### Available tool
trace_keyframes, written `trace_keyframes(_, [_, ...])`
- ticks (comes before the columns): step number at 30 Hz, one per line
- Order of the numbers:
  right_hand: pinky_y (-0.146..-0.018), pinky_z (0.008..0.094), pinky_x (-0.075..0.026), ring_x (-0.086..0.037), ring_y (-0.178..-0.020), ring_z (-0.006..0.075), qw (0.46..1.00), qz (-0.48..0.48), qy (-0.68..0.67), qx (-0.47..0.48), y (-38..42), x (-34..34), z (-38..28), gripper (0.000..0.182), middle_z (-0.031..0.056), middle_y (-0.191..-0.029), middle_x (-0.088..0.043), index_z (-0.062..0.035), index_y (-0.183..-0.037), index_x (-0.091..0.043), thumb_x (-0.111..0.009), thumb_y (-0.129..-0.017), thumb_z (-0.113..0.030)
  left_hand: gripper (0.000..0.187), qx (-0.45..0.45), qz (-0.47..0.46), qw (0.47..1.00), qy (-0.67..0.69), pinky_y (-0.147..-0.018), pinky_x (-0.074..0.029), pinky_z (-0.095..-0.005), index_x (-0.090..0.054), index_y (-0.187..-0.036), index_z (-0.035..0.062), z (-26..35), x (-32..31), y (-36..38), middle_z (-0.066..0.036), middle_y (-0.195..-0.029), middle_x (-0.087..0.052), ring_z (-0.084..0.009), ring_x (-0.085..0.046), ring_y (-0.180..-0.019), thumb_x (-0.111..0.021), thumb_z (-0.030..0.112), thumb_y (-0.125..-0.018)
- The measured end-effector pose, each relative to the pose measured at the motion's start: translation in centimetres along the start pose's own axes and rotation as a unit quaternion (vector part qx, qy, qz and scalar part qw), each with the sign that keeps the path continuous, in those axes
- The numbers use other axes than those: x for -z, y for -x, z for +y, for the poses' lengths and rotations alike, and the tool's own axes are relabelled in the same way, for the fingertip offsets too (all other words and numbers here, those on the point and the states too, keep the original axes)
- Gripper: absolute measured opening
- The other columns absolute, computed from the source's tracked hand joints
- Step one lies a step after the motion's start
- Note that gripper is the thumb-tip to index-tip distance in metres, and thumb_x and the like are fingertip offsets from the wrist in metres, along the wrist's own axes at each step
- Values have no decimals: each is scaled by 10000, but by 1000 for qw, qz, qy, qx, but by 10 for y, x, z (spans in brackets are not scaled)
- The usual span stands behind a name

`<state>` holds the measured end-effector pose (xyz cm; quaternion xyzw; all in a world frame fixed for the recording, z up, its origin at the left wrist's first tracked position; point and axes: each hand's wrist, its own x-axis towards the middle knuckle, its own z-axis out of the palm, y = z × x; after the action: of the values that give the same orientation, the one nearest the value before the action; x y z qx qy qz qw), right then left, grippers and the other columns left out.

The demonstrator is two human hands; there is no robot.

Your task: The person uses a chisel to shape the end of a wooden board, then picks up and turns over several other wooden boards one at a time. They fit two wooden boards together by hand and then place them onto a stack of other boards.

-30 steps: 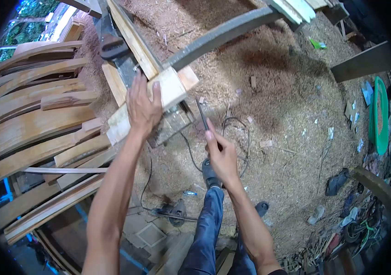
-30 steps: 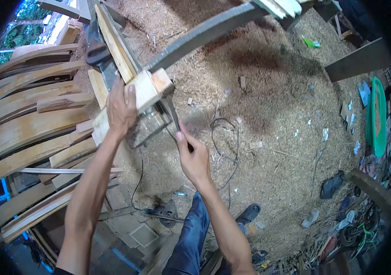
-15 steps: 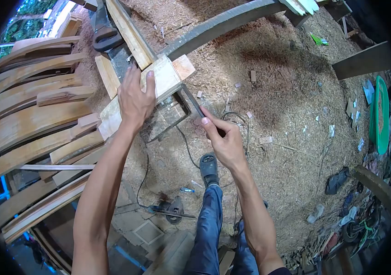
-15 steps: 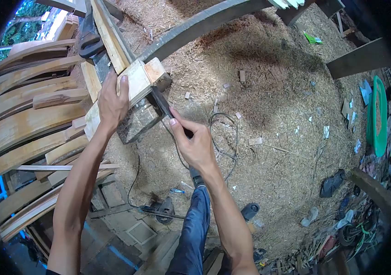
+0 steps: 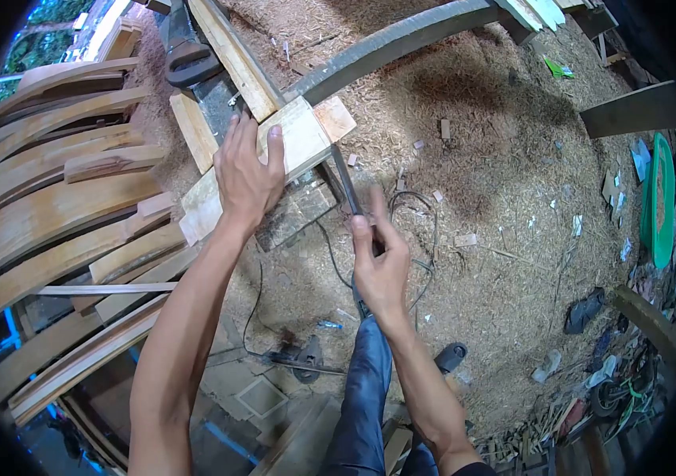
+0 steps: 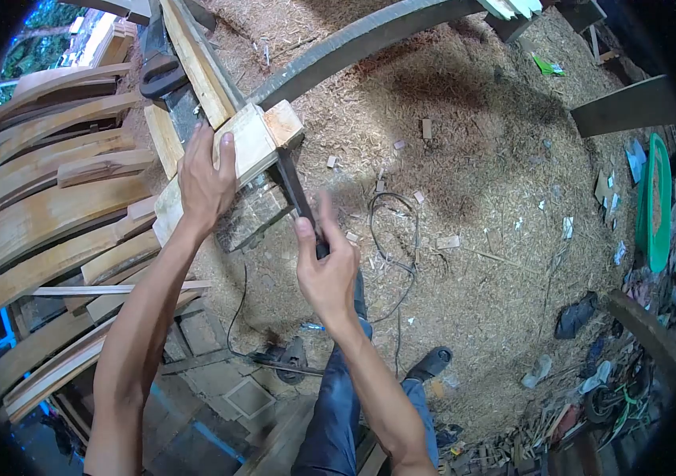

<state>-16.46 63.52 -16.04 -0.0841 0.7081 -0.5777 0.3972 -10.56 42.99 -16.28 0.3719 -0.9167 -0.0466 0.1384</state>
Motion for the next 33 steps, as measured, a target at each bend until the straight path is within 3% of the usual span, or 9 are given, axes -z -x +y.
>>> trace_keyframes(4, [-516,247,-416,-499,-602,72,999,-8,1,38,9,18,33,574,20,-748,-596,-57,-1439,-336,-578,-937,-197,402,-7,16,1000,3,-998,-334,-482,-571,-1053,-51,1,-1,1,-273,-1206,-553,-413,-458,-1220,-461,317,-930])
trace_keyframes(5, [-470,222,-389,-459,-558,49,972,-76,-199,-99,11,28,36,586,17,-781,-586,-72,-1456,-303,-565,-937,-143,402,-6,14,1000,1,-998,-334,-482,-571,-1053,-51,0,-1,2,-273,-1206,-553,-413,-458,-1220,-461,317,-930])
trace_keyframes(6, [-470,222,-389,-459,-558,49,972,-74,-201,-101,16,32,33,586,17,-781,-586,-72,-1456,-303,-565,-937,-143,402,-5,11,1000,-3,-993,-339,-484,-571,-1053,-50,0,-1,1,-272,-1204,-555,-415,-461,-1216,-458,316,-933])
trace_keyframes(8, [-457,203,-383,-446,-547,35,964,-120,-211,-111,21,38,29,554,4,-784,-561,-90,-1448,-330,-548,-939,-109,401,-3,10,1000,-6,-988,-345,-487,-571,-1053,-50,1,-2,-1,-270,-1203,-557,-417,-464,-1212,-455,315,-935])
trace_keyframes(9, [-457,211,-406,-459,-551,44,980,-123,-149,-35,23,36,29,525,-3,-783,-539,-108,-1434,-368,-543,-939,-97,402,-1,8,1000,-2,-985,-348,-488,-571,-1051,-50,2,-1,0,-269,-1205,-555,-418,-463,-1213,-453,317,-936])
trace_keyframes(13, [-445,201,-383,-464,-544,54,982,-106,-157,6,17,21,29,502,5,-798,-541,-128,-1423,-396,-537,-942,-100,408,-2,14,1000,-1,-982,-354,-488,-574,-1037,-47,-1,-3,0,-268,-1205,-555,-416,-460,-1217,-448,329,-940])
trace_keyframes(16, [-594,250,-413,-489,-651,104,984,-73,18,161,-2,24,31,428,55,-780,-532,-93,-1338,-510,-550,-913,-68,416,-1,8,1000,-12,-988,-352,-482,-574,-1037,-47,-2,-3,-1,-271,-1205,-553,-414,-457,-1221,-445,337,-941])
trace_keyframes(28, [-671,235,-385,-434,-708,95,986,-120,1,120,-18,33,24,428,20,-779,-538,-108,-1318,-531,-576,-895,-60,465,12,-3,1000,-2,-1015,-325,-484,-566,-1090,-68,-2,-2,0,-285,-1235,-534,-405,-431,-1255,-450,356,-938])
trace_keyframes(33, [-607,253,-382,-420,-646,128,988,-72,-5,137,-11,11,30,456,58,-724,-486,-99,-1308,-536,-554,-868,21,460,5,-21,1000,-6,-1012,-323,-487,-559,-1097,-77,-2,0,-2,-300,-1238,-525,-412,-424,-1260,-447,340,-938])
